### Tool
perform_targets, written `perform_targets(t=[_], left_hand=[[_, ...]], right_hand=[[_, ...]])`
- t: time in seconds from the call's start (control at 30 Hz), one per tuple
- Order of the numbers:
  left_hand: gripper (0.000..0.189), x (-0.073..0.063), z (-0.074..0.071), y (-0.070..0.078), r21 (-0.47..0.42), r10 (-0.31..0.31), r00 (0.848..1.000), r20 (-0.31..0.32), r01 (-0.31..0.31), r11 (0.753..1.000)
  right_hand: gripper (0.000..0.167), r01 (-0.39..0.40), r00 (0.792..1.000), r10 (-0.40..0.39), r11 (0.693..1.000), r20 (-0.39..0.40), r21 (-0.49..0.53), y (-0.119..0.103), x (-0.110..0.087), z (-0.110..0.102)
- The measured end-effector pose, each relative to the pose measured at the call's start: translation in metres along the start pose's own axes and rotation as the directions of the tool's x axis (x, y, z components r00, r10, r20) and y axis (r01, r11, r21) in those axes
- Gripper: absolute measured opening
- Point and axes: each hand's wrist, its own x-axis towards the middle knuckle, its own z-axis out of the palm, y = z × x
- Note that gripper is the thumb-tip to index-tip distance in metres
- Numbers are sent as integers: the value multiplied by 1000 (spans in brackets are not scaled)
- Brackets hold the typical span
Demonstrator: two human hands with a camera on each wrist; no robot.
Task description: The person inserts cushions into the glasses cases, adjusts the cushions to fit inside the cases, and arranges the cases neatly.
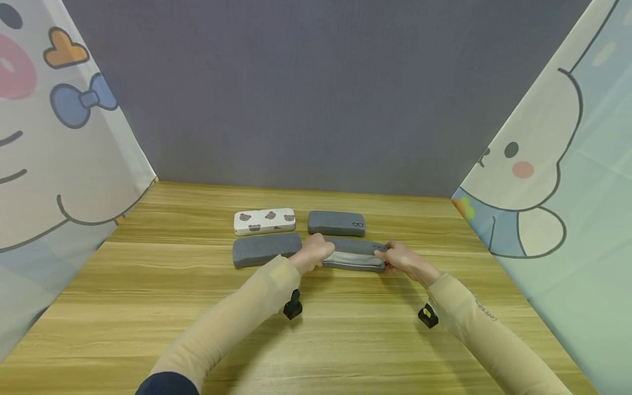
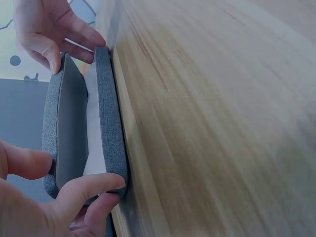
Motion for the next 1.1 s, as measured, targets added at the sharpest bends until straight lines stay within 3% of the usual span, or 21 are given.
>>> perform_targets(t=[0.43, 0.63, 0.77, 0.97, 1.1], left_hand=[[54, -2, 2, -2, -8, 1, 1000, -24, -2, 1000], [41, -2, 2, -2, 41, 16, 999, -34, -14, 999], [46, -1, 3, -4, 85, 25, 999, -43, -22, 996], [60, -3, 6, -7, 138, 73, 995, -68, -63, 988], [58, -5, 8, -7, 164, 87, 993, -83, -73, 984]], right_hand=[[61, 6, 1000, -7, 999, -20, -54, -1, -2, 1], [63, 11, 1000, -13, 997, -29, -82, 1, -3, 2], [60, 18, 999, -22, 995, -41, -95, 4, -1, 5], [43, 44, 991, -67, 981, -118, -191, 7, -1, 13], [47, 33, 983, -81, 961, -164, -275, 7, -3, 17]])
